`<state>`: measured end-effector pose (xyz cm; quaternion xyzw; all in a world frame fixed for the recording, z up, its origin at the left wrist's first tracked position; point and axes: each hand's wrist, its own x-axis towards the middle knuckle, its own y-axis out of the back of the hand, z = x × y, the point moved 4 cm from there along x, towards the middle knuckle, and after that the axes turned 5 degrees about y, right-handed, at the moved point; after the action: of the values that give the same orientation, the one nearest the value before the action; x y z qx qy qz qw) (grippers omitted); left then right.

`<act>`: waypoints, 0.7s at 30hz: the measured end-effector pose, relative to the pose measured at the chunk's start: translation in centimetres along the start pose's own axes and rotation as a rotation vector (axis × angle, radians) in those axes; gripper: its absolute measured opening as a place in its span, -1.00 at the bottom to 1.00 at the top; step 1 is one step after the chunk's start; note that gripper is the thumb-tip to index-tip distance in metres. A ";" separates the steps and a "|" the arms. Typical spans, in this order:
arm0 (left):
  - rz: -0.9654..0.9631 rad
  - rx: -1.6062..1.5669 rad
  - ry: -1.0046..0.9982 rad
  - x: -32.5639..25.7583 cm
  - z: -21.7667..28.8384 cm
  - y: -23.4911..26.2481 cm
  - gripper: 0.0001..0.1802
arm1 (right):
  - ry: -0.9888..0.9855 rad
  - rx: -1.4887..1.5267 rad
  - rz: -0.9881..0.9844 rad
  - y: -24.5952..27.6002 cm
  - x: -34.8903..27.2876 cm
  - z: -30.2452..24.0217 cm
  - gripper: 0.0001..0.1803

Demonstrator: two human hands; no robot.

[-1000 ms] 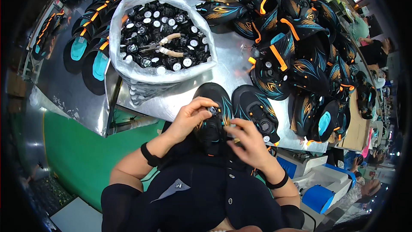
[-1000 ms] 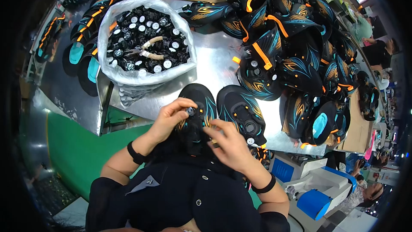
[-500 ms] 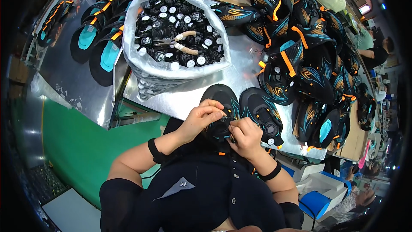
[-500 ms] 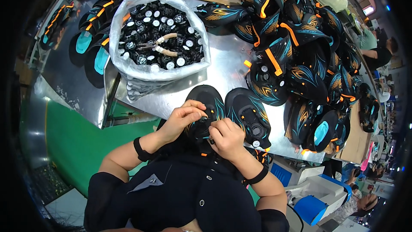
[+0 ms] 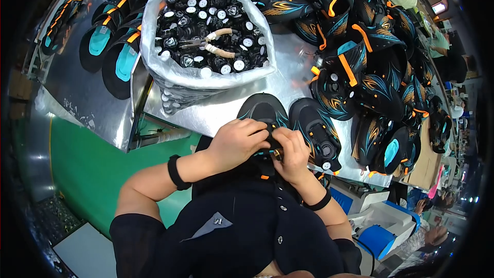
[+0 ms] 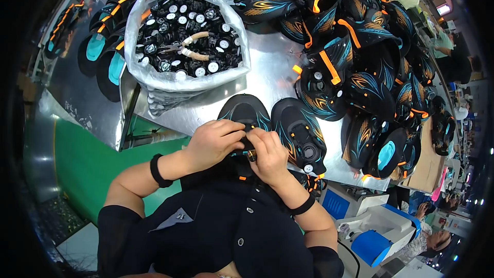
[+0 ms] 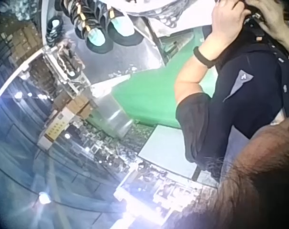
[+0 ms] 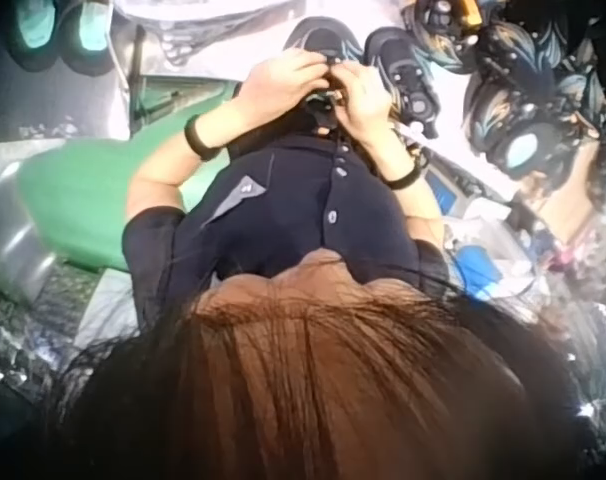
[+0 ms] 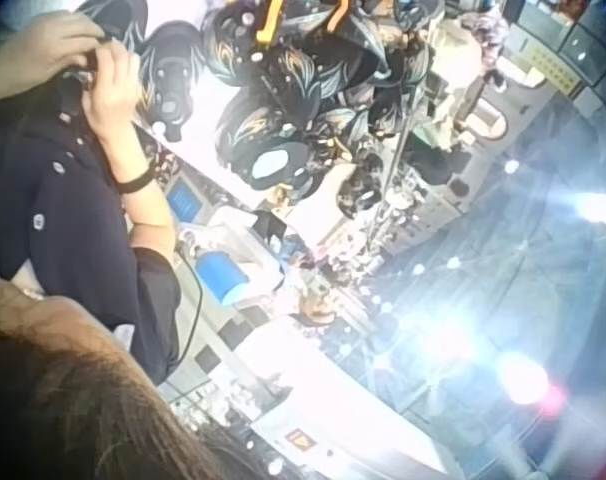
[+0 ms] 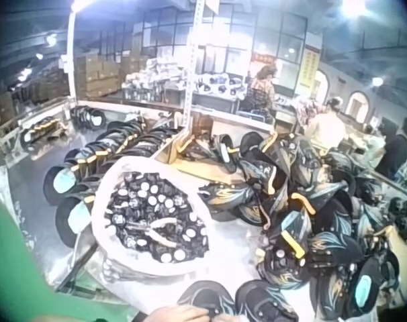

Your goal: The worker attaches small plastic components to the outer shells of athletic-style footwear at an assembly bench.

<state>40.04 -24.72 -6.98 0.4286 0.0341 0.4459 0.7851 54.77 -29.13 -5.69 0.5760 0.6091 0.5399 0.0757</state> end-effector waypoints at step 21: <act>0.535 0.257 0.408 -4.9 -2.5 24.6 -0.53 | -0.149 0.113 -0.127 7.1 1.9 -0.4 -0.70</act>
<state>19.49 -20.88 7.10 0.4197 0.1325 0.7039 0.5575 58.30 -29.60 0.73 0.5781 0.6666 0.4544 0.1221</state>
